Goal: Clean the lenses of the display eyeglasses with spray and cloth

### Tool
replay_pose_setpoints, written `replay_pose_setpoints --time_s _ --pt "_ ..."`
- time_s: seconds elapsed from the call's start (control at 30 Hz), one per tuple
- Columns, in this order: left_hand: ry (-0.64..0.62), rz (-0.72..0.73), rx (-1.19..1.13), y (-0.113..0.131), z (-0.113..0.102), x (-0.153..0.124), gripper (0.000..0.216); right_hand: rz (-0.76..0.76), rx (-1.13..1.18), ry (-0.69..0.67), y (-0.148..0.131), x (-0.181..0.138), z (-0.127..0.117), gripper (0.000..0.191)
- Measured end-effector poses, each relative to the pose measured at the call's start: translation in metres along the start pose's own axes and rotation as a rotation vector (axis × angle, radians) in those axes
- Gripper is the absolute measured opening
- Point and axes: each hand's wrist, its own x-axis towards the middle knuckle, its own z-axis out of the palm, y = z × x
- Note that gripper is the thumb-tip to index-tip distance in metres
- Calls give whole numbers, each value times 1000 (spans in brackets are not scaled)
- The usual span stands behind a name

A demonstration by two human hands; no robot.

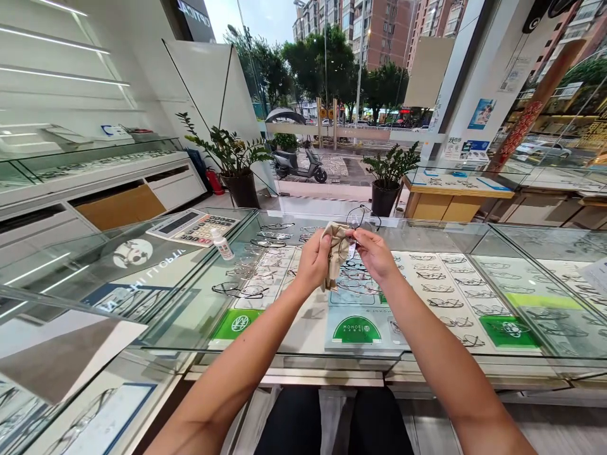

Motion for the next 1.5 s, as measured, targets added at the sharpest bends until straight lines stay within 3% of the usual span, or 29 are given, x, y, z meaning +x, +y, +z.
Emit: replay_pose_setpoints --time_s 0.17,0.33,0.57,0.67,0.8,0.97,1.13,1.27,1.4,1.5 --pt "6 31 9 7 -7 3 46 -26 -31 22 -3 0 -1 28" --pt "28 -60 -54 5 -9 1 47 -34 2 80 2 2 -2 31" --pt "-136 15 -125 8 -7 1 42 -59 24 110 0 3 -3 32" --pt "-131 10 -166 11 -4 2 42 -49 5 77 -1 2 -1 33" --pt "-86 -211 -326 11 0 3 41 -52 -26 39 -1 -1 3 32" --pt "-221 -515 -663 4 0 6 63 -40 -70 -7 -2 -4 7 29" --pt "-398 -572 -696 7 1 7 56 -25 -74 -6 -10 -5 7 33" --pt "-537 -549 -750 27 -5 24 54 -22 -76 -5 -29 2 9 34" --pt "-641 -471 -719 71 -16 61 47 -140 -84 -68 -67 16 19 35" --pt "-555 -321 -665 105 -15 82 47 -294 -97 -86 -99 24 32 35"
